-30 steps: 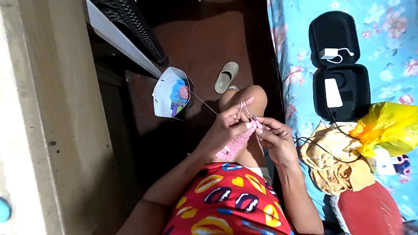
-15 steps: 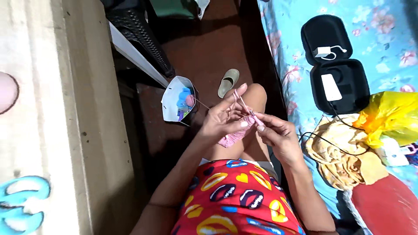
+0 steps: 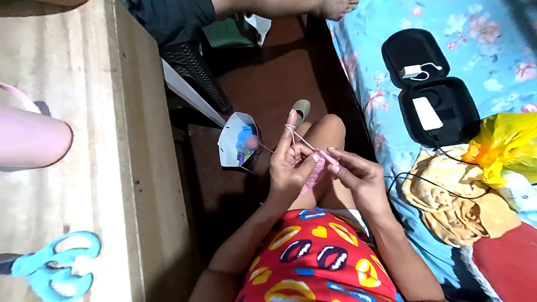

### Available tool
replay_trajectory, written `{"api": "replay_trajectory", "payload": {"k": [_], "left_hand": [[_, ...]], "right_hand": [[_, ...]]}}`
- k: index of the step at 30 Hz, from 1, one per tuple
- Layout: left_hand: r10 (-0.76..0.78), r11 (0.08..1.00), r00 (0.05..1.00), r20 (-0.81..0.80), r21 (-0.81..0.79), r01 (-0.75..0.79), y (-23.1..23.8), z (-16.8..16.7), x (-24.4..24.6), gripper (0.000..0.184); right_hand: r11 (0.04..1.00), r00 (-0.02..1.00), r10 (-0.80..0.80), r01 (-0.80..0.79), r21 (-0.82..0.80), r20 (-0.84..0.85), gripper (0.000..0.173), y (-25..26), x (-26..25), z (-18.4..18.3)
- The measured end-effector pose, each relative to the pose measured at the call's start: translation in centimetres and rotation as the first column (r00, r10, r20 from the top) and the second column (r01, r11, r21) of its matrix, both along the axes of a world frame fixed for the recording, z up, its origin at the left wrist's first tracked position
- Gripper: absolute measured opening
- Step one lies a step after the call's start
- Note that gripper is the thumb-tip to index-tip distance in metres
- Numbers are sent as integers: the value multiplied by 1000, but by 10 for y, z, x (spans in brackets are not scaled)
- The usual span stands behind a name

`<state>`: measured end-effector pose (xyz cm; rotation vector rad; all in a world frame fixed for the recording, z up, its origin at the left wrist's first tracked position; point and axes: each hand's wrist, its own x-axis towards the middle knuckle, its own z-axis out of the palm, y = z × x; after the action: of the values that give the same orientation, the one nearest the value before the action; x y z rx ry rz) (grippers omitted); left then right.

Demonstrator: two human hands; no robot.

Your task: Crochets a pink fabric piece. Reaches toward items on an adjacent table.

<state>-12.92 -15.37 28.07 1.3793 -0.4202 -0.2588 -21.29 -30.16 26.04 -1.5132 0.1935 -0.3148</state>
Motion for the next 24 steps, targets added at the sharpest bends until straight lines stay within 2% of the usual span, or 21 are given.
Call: {"api": "replay_trajectory", "payload": {"k": [1,2,3,4,5,7,8,9,10,11,12,13,14,15,17,18,20,22,24], "left_hand": [[-12,999,999,-33,-34,11,-2,-1,0,90],[-25,998,998,-53,-60,22,-4,-3,0,88],[-32,997,997,-64,-74,27,-7,-5,-1,87],[-29,998,998,-54,-56,26,-10,-6,-2,87],[-16,1000,1000,-7,-8,16,-11,-6,-3,85],[32,993,980,199,102,-53,-15,-9,-9,80],[50,985,944,326,139,-100,-16,-13,-11,75],[69,978,890,451,146,-150,-18,-17,-13,69],[89,973,837,539,131,-188,-19,-21,-14,63],[102,975,813,573,103,-195,-20,-21,-14,58],[110,981,824,556,73,-180,-21,-19,-15,57],[117,988,854,507,30,-153,-23,-15,-15,59],[113,993,890,442,-13,-120,-25,-11,-15,64],[99,995,922,375,-41,-90,-26,-7,-15,69],[51,997,969,241,-76,-33,-27,1,-13,76],[17,996,982,190,-92,0,-26,3,-12,78],[-24,992,992,124,-122,39,-27,5,-9,78],[-48,992,995,87,-116,58,-26,8,-6,76],[-74,992,995,68,-101,81,-26,12,-3,73]], "right_hand": [[973,998,26,-10,230,-64,34,1,1,3],[935,995,49,-14,355,-91,34,1,1,5],[936,995,55,-21,353,-86,33,1,1,5],[972,998,39,-25,232,-56,30,2,0,4],[999,1000,15,-14,30,-4,27,2,-1,3],[929,995,-14,49,-367,96,23,1,-3,0],[889,993,-32,80,-451,113,24,1,-3,1],[896,994,-42,82,-436,100,24,0,-4,4],[948,997,-48,66,-312,65,24,-1,-4,7],[994,999,-49,51,-95,24,25,-2,-4,10],[990,999,-49,50,133,-6,28,-3,-3,11],[959,998,-54,55,277,-11,29,-4,-4,10],[952,997,-70,63,300,12,30,-4,-5,8],[971,993,-104,88,225,63,29,-3,-7,5],[982,965,-163,179,-66,205,20,-3,-10,-1],[947,947,-178,239,-214,269,14,-4,-11,-3],[838,917,-180,333,-433,357,15,-9,-13,-7],[752,900,-163,379,-540,405,18,-14,-14,-8],[711,896,-148,390,-585,418,21,-17,-15,-8]]}}
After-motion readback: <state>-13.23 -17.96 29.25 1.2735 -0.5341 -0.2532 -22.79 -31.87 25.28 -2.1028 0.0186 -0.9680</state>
